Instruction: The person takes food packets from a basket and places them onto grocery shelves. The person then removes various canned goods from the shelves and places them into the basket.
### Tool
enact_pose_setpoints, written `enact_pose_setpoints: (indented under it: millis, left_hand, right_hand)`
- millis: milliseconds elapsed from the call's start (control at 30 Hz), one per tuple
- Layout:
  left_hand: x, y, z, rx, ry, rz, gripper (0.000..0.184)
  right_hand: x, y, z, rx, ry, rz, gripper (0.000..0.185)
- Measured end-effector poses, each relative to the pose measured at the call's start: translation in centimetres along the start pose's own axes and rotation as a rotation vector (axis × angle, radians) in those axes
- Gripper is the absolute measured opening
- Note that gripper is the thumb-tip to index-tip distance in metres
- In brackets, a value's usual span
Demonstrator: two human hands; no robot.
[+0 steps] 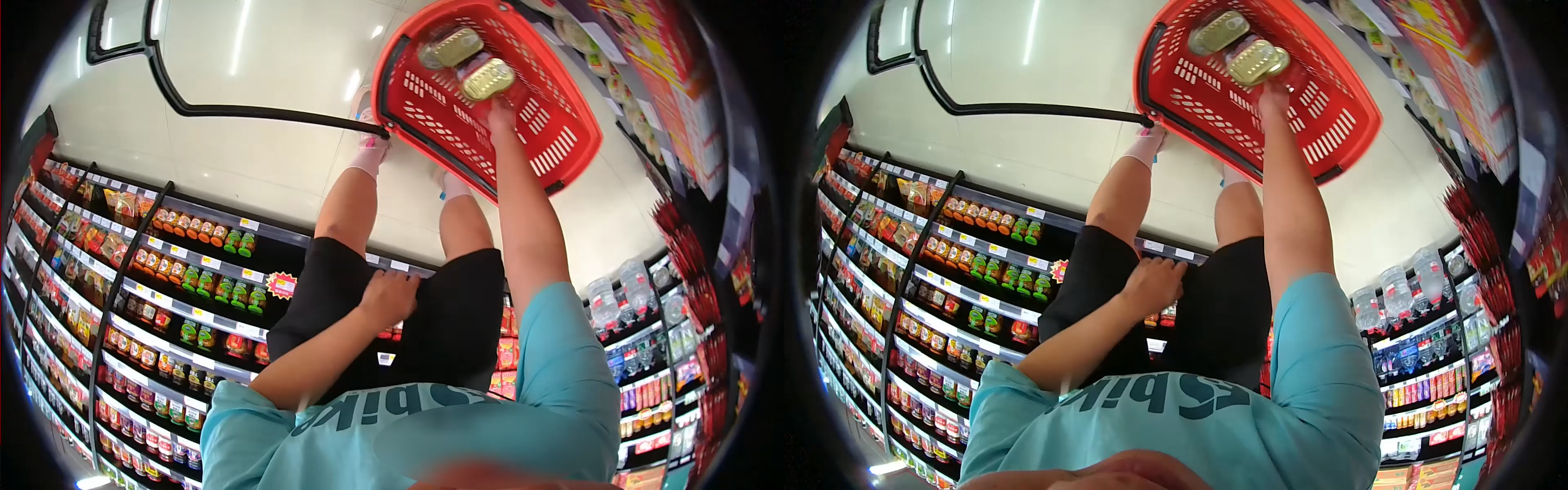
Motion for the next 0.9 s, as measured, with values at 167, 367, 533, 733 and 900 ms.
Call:
enact_pose_setpoints:
  millis: [167,367,533,733,900]
  left_hand:
    - [-1.4,2.9,-2.0,0.053,0.046,-0.024,0.033]
    - [-10.5,11.2,-10.4,0.115,0.300,0.127,0.038]
    - [-18.9,14.8,-16.9,0.065,0.460,0.181,0.039]
    - [-25.4,12.7,-22.2,0.062,0.552,0.050,0.039]
    - [-24.9,5.8,-22.6,0.097,0.551,-0.229,0.045]
  right_hand:
    - [-11.9,-7.8,-4.4,-0.279,-0.248,-0.138,0.057]
    - [-31.1,-18.9,-14.6,-0.311,-0.314,-0.282,0.061]
    - [-45.1,-32.0,-22.6,-0.154,-0.326,-0.386,0.060]
    - [-55.6,-57.2,-36.1,-0.469,0.257,-1.161,0.042]
    - [-68.0,-76.2,-45.9,-0.431,0.888,-1.454,0.071]
Point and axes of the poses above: each hand's wrist, its own x-axis towards the middle knuckle, its own z-axis out of the palm, y = z × x, the point moved 7 cm from there along x, towards the middle knuckle, and after that the axes turned 10 degrees about -z, right-handed, at the moved point
